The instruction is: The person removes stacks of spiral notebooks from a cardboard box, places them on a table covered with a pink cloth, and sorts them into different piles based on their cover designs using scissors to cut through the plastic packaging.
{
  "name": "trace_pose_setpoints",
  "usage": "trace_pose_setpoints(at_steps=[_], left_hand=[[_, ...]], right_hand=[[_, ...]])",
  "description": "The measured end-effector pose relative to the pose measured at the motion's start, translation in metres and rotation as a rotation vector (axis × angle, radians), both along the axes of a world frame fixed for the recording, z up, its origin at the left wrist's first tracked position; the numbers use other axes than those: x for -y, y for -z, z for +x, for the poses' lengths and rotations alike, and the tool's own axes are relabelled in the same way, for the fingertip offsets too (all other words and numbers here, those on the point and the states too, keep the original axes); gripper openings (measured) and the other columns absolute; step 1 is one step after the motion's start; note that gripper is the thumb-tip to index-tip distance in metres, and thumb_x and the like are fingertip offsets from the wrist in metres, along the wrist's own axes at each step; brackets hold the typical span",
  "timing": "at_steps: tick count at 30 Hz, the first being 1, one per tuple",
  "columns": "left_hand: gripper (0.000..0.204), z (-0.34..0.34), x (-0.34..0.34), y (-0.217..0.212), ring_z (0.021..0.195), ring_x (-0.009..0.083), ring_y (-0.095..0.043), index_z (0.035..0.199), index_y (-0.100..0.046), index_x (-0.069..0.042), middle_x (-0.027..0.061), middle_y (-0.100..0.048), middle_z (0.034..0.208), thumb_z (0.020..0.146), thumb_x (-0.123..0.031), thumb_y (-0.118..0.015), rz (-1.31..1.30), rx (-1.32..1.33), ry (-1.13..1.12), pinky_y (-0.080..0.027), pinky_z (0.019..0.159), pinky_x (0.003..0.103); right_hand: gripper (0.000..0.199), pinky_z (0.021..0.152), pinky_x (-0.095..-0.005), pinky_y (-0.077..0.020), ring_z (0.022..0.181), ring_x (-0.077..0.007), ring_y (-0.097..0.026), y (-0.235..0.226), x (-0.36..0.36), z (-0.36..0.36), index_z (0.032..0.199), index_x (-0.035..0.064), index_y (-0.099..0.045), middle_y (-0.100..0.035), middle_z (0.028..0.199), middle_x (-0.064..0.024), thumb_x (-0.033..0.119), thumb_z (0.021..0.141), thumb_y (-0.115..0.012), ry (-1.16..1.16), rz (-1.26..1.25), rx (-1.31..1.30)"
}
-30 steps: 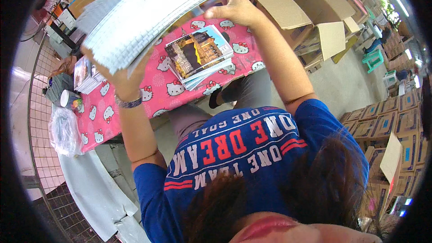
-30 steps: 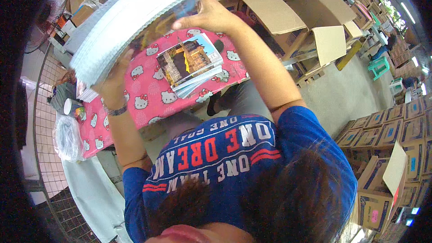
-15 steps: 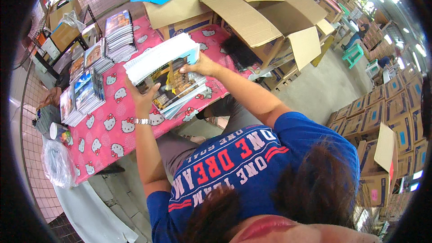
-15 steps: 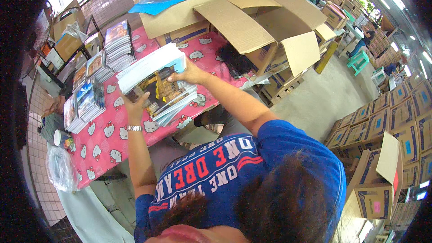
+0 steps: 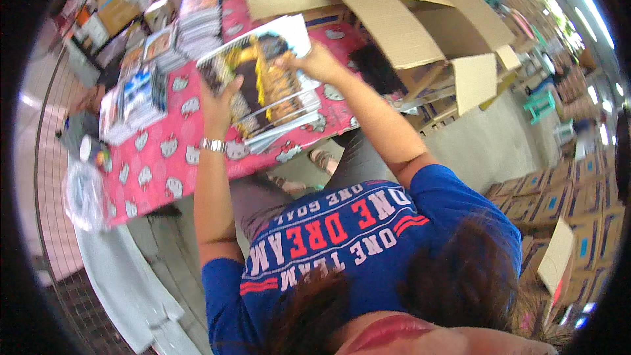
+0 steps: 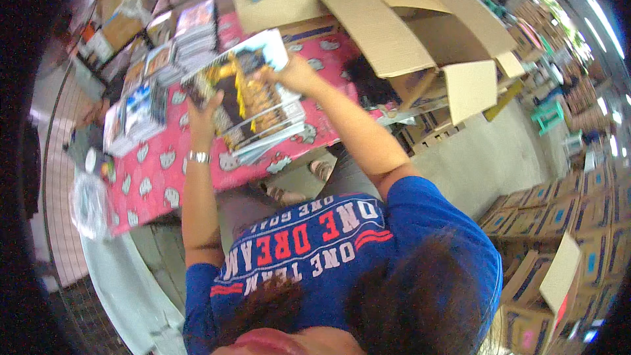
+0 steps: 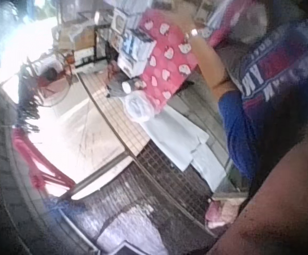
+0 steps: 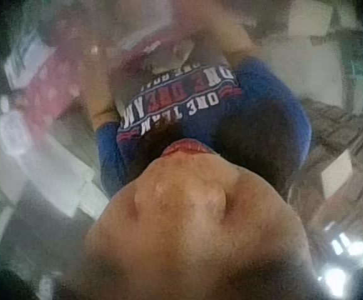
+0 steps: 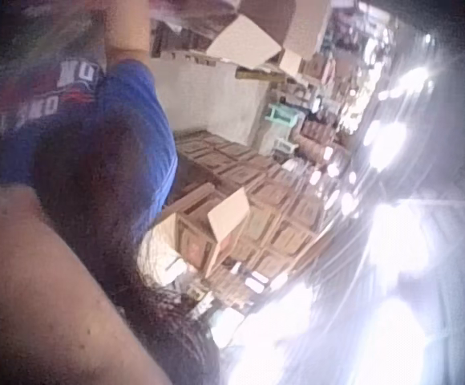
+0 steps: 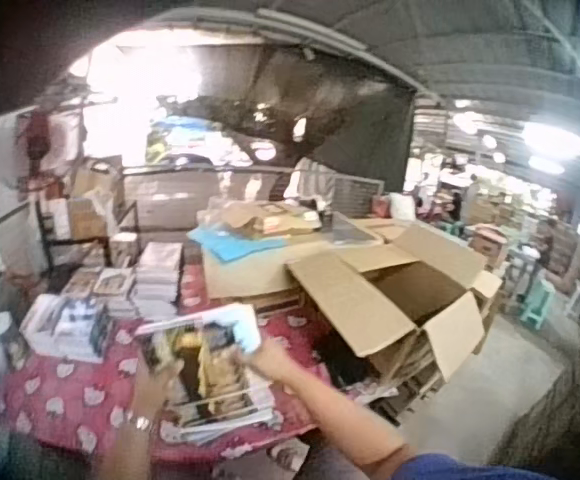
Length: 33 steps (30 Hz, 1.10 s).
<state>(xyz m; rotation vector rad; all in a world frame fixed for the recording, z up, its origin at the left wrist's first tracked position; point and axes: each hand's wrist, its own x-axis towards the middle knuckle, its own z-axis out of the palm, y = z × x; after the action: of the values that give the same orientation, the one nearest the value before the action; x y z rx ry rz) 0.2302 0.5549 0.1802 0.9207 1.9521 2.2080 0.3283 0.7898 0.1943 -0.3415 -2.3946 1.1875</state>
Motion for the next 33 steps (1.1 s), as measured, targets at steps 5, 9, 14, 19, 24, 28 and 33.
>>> trace_pose_setpoints(at_steps=[5,9,14,19,24,28,33], left_hand=[[0.113,-0.016,-0.003,0.022,0.129,0.0347,-0.045,0.145,-0.013,0.012,0.0283,-0.042,0.14,0.076,-0.051,-0.076,-0.353,0.234,-0.185,-0.035,0.107,0.04],[0.11,-0.029,0.022,0.057,0.14,0.0383,-0.03,0.147,-0.012,0.011,0.0333,-0.027,0.149,0.08,-0.058,-0.067,-0.65,0.165,-0.134,-0.028,0.113,0.039],[0.071,-0.002,0.02,0.047,0.12,0.0199,-0.051,0.143,-0.036,0.001,0.0133,-0.051,0.134,0.091,-0.04,-0.061,-0.13,0.685,0.182,-0.038,0.103,0.034],[0.052,0.001,0.03,0.038,0.104,0.0139,-0.059,0.132,-0.047,-0.003,0.0074,-0.061,0.118,0.095,-0.038,-0.056,-0.133,0.677,0.208,-0.046,0.09,0.031],[0.067,-0.007,0.035,0.033,0.115,0.0176,-0.056,0.138,-0.043,0.0,0.0118,-0.058,0.127,0.096,-0.051,-0.052,-0.271,0.566,0.183,-0.041,0.1,0.033],[0.081,-0.015,0.036,0.03,0.134,0.0266,-0.04,0.146,-0.025,0.007,0.0249,-0.036,0.148,0.092,-0.042,-0.062,-0.402,0.307,-0.167,-0.031,0.109,0.034],[0.062,0.004,0.011,-0.039,0.127,0.0213,-0.045,0.143,-0.032,0.002,0.0187,-0.045,0.14,0.089,-0.007,-0.061,0.026,0.252,-0.064,-0.036,0.105,0.033]], right_hand=[[0.093,0.09,-0.0363,-0.0468,0.103,-0.0274,-0.063,-0.009,-0.022,-0.007,0.123,-0.0085,-0.058,-0.064,0.114,-0.0232,0.069,0.073,-0.068,-0.055,-0.196,0.589],[0.08,0.086,-0.0336,-0.0471,0.101,-0.0228,-0.064,0.011,-0.018,-0.006,0.124,-0.0069,-0.058,-0.066,0.112,-0.0205,0.062,0.083,-0.062,-0.05,-0.306,0.649],[0.083,0.087,-0.0368,-0.0475,0.101,-0.0284,-0.063,0.014,-0.02,0.002,0.117,-0.0084,-0.062,-0.065,0.111,-0.0237,0.066,0.081,-0.059,-0.129,-0.346,0.661],[0.074,0.077,-0.039,-0.0511,0.085,-0.0284,-0.068,-0.021,-0.005,0.013,0.1,-0.0047,-0.069,-0.069,0.09,-0.0221,0.065,0.077,-0.065,-0.128,0.292,0.546],[0.048,0.072,-0.0388,-0.0505,0.08,-0.0289,-0.067,0.011,-0.022,0.012,0.093,-0.0025,-0.065,-0.068,0.083,-0.0189,0.04,0.076,-0.079,0.045,0.043,0.294],[0.045,0.07,-0.0407,-0.0513,0.077,-0.0331,-0.068,-0.012,-0.008,0.023,0.09,-0.0017,-0.058,-0.066,0.082,-0.0229,0.036,0.076,-0.078,0.198,0.431,0.194],[0.031,0.074,-0.0329,-0.0508,0.081,-0.0195,-0.065,-0.054,0.007,0.027,0.101,0.0032,-0.056,-0.066,0.09,-0.0137,0.017,0.082,-0.076,-0.005,-0.034,-0.189]])
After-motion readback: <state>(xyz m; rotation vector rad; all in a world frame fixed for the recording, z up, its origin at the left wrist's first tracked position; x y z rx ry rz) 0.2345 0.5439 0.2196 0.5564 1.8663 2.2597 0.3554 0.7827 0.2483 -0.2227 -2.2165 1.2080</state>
